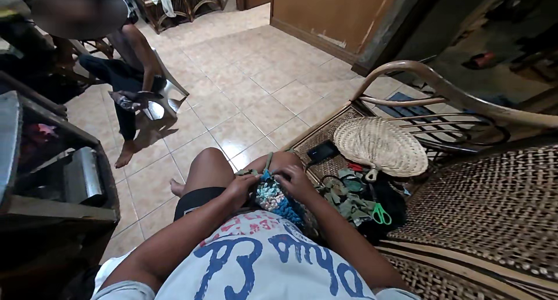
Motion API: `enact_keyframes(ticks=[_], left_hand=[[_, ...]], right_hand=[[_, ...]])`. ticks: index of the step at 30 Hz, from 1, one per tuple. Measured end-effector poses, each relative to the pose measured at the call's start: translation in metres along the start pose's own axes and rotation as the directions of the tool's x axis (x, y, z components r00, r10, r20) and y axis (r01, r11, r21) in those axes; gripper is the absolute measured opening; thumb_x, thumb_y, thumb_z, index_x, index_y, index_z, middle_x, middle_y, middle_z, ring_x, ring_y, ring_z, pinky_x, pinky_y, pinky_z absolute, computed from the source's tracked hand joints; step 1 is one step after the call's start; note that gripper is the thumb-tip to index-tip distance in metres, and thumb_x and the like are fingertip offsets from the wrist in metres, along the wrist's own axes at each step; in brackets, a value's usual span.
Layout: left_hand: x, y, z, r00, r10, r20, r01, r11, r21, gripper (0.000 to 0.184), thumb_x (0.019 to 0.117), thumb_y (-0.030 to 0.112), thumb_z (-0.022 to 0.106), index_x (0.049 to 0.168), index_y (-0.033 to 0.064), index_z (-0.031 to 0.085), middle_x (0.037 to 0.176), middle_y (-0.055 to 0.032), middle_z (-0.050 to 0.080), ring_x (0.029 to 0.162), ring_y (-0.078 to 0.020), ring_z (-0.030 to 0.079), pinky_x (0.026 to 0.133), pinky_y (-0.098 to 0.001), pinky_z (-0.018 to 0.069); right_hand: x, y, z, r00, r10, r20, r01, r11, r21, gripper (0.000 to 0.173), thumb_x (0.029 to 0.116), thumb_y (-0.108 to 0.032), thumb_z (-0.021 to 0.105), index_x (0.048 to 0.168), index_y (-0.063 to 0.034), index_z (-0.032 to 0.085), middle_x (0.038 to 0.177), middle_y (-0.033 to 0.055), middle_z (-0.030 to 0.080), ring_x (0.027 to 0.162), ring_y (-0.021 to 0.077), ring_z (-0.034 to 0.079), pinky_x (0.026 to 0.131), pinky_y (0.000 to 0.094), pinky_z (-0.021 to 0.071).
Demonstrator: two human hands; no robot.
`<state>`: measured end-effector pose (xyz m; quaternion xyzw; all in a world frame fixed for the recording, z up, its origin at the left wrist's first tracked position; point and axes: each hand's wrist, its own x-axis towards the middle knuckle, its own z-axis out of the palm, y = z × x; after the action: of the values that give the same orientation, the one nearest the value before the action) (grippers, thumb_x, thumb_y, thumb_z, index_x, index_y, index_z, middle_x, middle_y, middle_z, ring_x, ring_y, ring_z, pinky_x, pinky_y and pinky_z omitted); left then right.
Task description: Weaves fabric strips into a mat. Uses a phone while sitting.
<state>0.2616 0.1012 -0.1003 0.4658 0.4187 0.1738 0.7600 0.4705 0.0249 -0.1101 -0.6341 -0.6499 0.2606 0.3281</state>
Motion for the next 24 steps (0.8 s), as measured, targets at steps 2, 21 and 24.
enact_keyframes(ticks=[2,21,24], left_hand=[[0.0,-0.001,0.0,1.0,-0.004,-0.009,0.004,1.0,-0.027,0.03,0.1097,0.019,0.045,0.125,-0.0019,0.06,0.106,-0.0088,0.067,0.093,-0.0145,0.065,0.085,-0.0336,0.0552],[0.006,-0.005,0.0,0.995,0.062,0.077,-0.061,0.998,-0.014,0.029,0.1103,0.019,0.042,0.119,-0.0013,0.061,0.105,-0.0081,0.068,0.095,-0.0144,0.066,0.088,-0.0344,0.0554],[0.008,-0.007,-0.002,0.995,0.074,0.066,-0.071,0.997,-0.043,0.028,0.1102,0.019,0.042,0.117,0.0002,0.062,0.101,-0.0059,0.067,0.09,-0.0123,0.065,0.084,-0.0319,0.0547]], right_hand=[[0.0,0.0,0.0,0.999,-0.031,0.016,0.031,0.999,-0.019,0.028,0.1011,-0.021,0.059,0.116,-0.0025,0.074,0.117,0.0157,0.072,0.118,0.0322,0.064,0.108,0.0493,0.0447],[0.011,0.001,0.006,0.975,-0.216,0.057,0.221,0.968,-0.12,0.023,0.098,-0.011,0.059,0.111,0.0003,0.073,0.115,0.0172,0.072,0.116,0.0357,0.065,0.104,0.0577,0.0454],[0.014,0.005,-0.002,0.957,-0.226,0.182,0.238,0.97,-0.044,0.029,0.0946,-0.011,0.06,0.119,0.0008,0.071,0.121,0.018,0.07,0.122,0.0352,0.062,0.109,0.0568,0.0418]])
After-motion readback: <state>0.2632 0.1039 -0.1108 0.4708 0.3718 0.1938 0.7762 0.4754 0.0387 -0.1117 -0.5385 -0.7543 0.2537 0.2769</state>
